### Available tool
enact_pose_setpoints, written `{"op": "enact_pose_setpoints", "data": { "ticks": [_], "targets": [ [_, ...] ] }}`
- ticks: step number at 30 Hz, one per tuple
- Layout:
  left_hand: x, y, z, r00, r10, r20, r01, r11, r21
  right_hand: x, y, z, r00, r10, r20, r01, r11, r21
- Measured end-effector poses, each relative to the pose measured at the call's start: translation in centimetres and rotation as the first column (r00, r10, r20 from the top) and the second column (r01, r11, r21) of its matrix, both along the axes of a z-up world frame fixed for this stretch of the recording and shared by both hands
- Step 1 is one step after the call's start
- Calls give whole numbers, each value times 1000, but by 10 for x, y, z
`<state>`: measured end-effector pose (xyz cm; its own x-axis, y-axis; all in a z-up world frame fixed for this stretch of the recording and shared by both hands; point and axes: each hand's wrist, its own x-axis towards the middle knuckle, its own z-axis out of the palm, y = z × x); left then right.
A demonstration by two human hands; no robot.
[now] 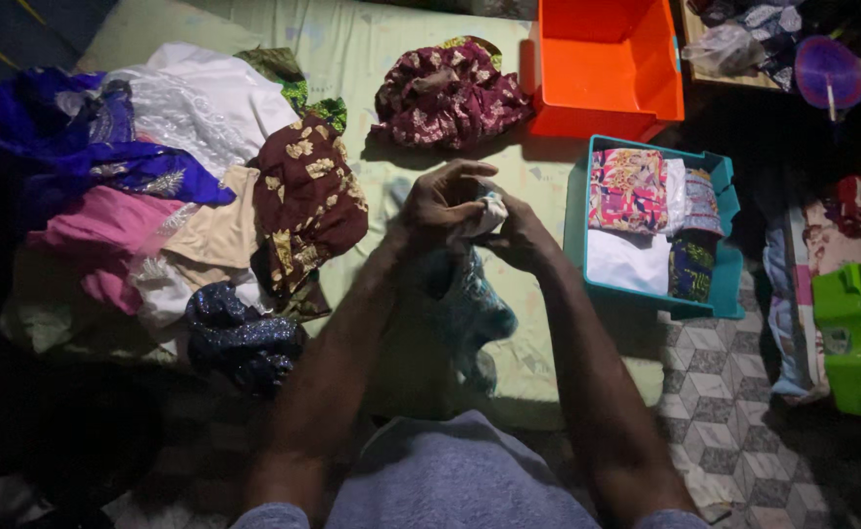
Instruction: The person folds several garments on a bed, including a patterned blue dress, a sparkly dark blue dress, and a maroon patterned dress. Each item is smoothed, folded neatly, and placed into a teal storage bin.
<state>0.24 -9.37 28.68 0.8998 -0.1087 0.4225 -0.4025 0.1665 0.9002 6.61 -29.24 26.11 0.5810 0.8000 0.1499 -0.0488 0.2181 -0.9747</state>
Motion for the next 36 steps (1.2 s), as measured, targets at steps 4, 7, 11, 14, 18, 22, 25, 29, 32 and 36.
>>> {"op": "enact_pose_setpoints", "data": {
  "ticks": [4,7,11,14,18,22,25,29,32,36],
  "targets": [
    [-5,9,-20,921,381,83,-390,906,166,11,-2,-15,997,-15,-71,22,995,95],
    [-20,20,-69,846,531,-46,-508,830,232,8,-13,-18,1000,-5,8,4,973,233],
    [-54,15,-165,734,384,-561,-100,877,470,5,-25,-10,900,-288,327,286,957,55],
    [-66,10,-218,622,217,-752,114,925,362,12,-35,-4,997,-83,1,74,896,439],
    [-59,23,-236,628,184,-756,73,953,293,19,-62,-14,949,-271,-161,312,882,354],
    [-35,60,-207,657,241,-714,-167,971,174,40,-100,-50,699,-548,460,619,785,-5],
    [-23,92,-176,804,415,-425,-403,907,123,59,-133,-97,834,-529,156,488,840,238],
    [-18,120,-134,850,516,-105,-495,851,178,106,-179,-135,780,-381,496,507,850,-145],
    [-24,126,-105,832,552,50,-547,804,234,117,-194,-151,693,-371,618,632,725,-273],
    [-35,128,-74,776,622,-103,-535,735,416,125,-205,-149,639,-313,703,701,612,-366]
  ]
}}
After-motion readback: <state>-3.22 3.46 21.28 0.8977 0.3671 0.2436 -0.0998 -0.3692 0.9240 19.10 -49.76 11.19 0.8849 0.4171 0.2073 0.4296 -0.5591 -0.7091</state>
